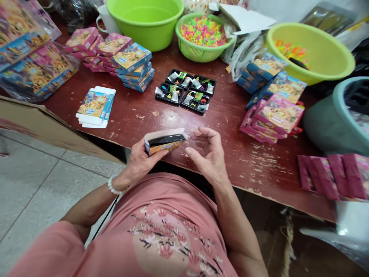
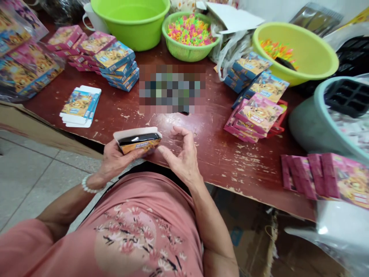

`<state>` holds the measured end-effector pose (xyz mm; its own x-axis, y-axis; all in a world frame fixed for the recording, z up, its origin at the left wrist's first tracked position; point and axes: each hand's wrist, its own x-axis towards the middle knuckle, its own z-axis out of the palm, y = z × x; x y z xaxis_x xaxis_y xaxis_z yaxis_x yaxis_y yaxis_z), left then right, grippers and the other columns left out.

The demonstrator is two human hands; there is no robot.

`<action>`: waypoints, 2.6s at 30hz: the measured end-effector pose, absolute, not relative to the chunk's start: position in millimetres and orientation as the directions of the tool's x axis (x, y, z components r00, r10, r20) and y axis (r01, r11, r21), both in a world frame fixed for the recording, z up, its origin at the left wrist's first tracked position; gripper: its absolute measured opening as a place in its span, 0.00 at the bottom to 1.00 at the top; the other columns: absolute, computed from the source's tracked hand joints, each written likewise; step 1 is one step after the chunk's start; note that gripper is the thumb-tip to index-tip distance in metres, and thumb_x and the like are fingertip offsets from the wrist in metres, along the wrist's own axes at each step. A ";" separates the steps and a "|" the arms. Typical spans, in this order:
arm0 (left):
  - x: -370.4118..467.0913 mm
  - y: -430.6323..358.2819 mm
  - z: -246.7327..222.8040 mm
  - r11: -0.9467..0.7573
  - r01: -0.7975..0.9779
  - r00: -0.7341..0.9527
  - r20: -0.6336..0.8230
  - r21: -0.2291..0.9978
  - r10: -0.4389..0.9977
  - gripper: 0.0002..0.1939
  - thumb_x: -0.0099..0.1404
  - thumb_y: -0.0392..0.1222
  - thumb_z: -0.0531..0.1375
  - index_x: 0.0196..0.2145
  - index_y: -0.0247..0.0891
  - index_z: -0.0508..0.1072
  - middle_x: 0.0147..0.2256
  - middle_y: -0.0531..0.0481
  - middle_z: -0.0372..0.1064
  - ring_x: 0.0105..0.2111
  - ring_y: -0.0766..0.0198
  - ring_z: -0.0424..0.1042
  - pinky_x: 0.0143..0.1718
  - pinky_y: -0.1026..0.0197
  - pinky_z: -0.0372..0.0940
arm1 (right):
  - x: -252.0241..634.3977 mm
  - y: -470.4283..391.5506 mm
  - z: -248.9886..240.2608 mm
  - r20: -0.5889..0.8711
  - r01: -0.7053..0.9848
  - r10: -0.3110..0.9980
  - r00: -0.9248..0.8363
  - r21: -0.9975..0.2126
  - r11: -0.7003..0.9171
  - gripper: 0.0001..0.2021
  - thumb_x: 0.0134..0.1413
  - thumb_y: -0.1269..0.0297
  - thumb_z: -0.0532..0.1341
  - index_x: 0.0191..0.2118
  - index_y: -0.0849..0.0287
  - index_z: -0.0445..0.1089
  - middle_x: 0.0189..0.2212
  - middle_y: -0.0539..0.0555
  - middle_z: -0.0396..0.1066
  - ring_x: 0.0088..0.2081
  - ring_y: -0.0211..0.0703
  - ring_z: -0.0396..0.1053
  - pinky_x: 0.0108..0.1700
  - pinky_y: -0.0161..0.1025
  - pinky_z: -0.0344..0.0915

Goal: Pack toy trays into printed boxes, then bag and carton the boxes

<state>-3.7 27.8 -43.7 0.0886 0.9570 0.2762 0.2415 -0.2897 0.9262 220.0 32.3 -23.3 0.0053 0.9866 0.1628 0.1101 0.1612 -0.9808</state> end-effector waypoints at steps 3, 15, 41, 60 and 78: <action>7.9 12.2 -48.3 -0.038 -0.056 0.130 0.045 0.998 0.990 0.32 0.61 0.54 0.74 0.56 0.42 0.68 0.51 0.42 0.79 0.46 0.52 0.83 0.47 0.49 0.80 | 220.7 17.3 -38.7 0.045 0.026 0.996 -0.077 -0.999 0.047 0.28 0.53 0.51 0.73 0.53 0.47 0.59 0.54 0.56 0.73 0.50 0.48 0.76 0.54 0.50 0.77; 2.2 -24.7 -66.9 -0.068 0.044 0.082 0.064 0.997 0.995 0.27 0.64 0.48 0.72 0.56 0.45 0.67 0.51 0.46 0.75 0.44 0.59 0.81 0.45 0.56 0.79 | 220.7 -19.6 -72.4 0.077 0.080 0.995 -0.059 -0.993 0.082 0.19 0.64 0.51 0.64 0.58 0.48 0.68 0.46 0.54 0.74 0.43 0.46 0.74 0.48 0.46 0.75; -3.5 10.5 -34.3 -0.185 0.187 0.293 0.125 0.965 0.948 0.08 0.65 0.45 0.71 0.39 0.40 0.82 0.39 0.46 0.80 0.38 0.61 0.79 0.39 0.59 0.75 | 253.1 6.7 -49.2 0.091 0.162 0.978 -0.190 -0.979 0.123 0.13 0.54 0.51 0.74 0.34 0.54 0.77 0.34 0.52 0.76 0.35 0.43 0.73 0.39 0.43 0.71; -4.0 21.3 -25.9 -0.357 0.299 0.468 0.190 0.885 0.863 0.06 0.70 0.44 0.68 0.37 0.40 0.83 0.39 0.47 0.81 0.38 0.64 0.78 0.42 0.63 0.71 | 254.1 2.7 -64.4 0.156 0.069 0.974 -0.165 -0.983 0.169 0.10 0.55 0.51 0.74 0.35 0.52 0.82 0.44 0.55 0.81 0.45 0.46 0.76 0.50 0.45 0.72; 15.0 10.9 -38.7 -0.471 0.282 0.529 0.274 0.836 0.803 0.11 0.72 0.41 0.64 0.52 0.42 0.79 0.44 0.48 0.79 0.42 0.64 0.78 0.46 0.62 0.72 | 247.3 -13.7 -73.9 0.163 -0.147 0.983 -0.084 -0.978 0.150 0.07 0.52 0.58 0.77 0.35 0.51 0.82 0.39 0.51 0.81 0.42 0.42 0.78 0.50 0.43 0.74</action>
<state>15.0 10.9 -38.7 0.5289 0.8031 0.2745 0.2816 -0.4712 0.8359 247.3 -13.7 -73.9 -0.0838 0.9831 0.1629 -0.1469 0.1495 -0.9778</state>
